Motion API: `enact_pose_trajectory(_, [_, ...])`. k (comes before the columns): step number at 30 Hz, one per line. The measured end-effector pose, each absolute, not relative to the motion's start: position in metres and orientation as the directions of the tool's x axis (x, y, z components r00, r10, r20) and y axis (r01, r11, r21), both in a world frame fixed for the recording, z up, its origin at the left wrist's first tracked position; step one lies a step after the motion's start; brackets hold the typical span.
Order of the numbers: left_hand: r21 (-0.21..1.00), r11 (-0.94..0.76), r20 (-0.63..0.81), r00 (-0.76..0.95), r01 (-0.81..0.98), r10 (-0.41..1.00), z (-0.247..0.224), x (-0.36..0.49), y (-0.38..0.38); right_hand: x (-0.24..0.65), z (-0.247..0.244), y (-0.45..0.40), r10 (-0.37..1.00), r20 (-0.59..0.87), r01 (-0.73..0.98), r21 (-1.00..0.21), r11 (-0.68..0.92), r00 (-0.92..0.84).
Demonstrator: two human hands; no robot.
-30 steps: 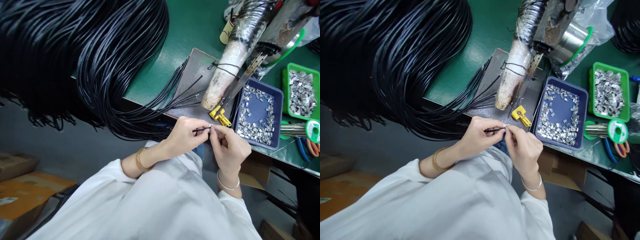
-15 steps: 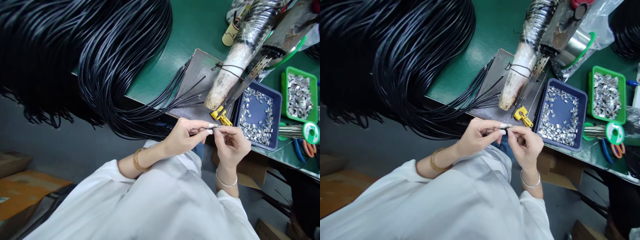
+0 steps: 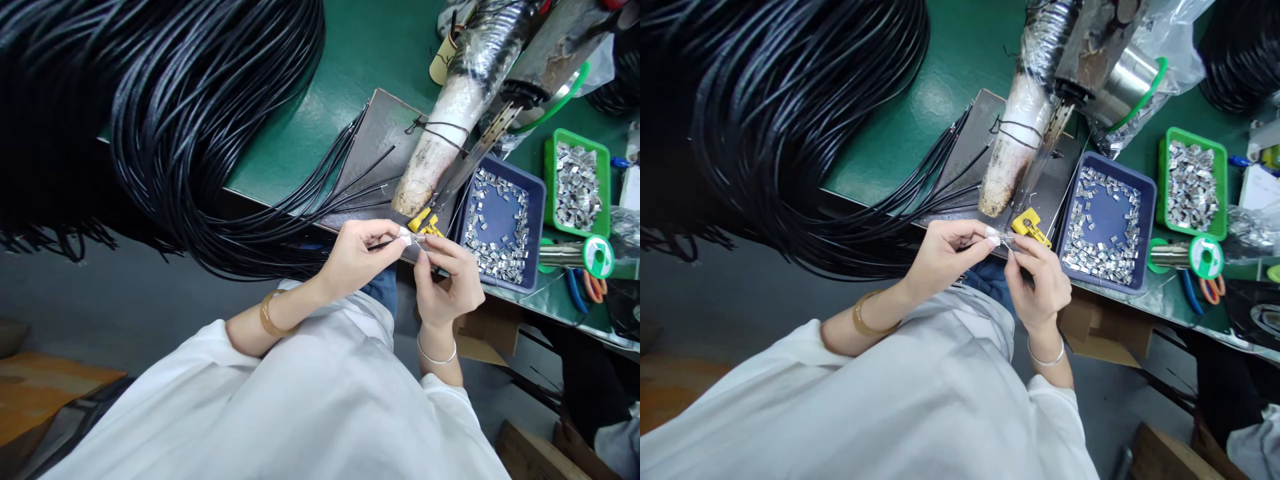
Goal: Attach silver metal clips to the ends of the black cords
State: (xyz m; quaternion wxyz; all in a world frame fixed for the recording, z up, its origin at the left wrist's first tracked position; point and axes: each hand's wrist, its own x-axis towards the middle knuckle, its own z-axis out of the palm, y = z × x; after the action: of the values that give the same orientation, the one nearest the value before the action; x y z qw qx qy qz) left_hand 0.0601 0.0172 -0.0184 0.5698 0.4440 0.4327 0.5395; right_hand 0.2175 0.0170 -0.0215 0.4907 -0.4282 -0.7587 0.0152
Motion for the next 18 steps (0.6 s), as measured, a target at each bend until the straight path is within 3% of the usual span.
enact_pose_trajectory(18, [0.952,0.029,-0.022,0.027,-0.303,0.999,-0.0129,0.0621,0.0269,0.2134,-0.0138,0.0175,0.671,0.728,0.657,-0.438,0.614,-0.141])
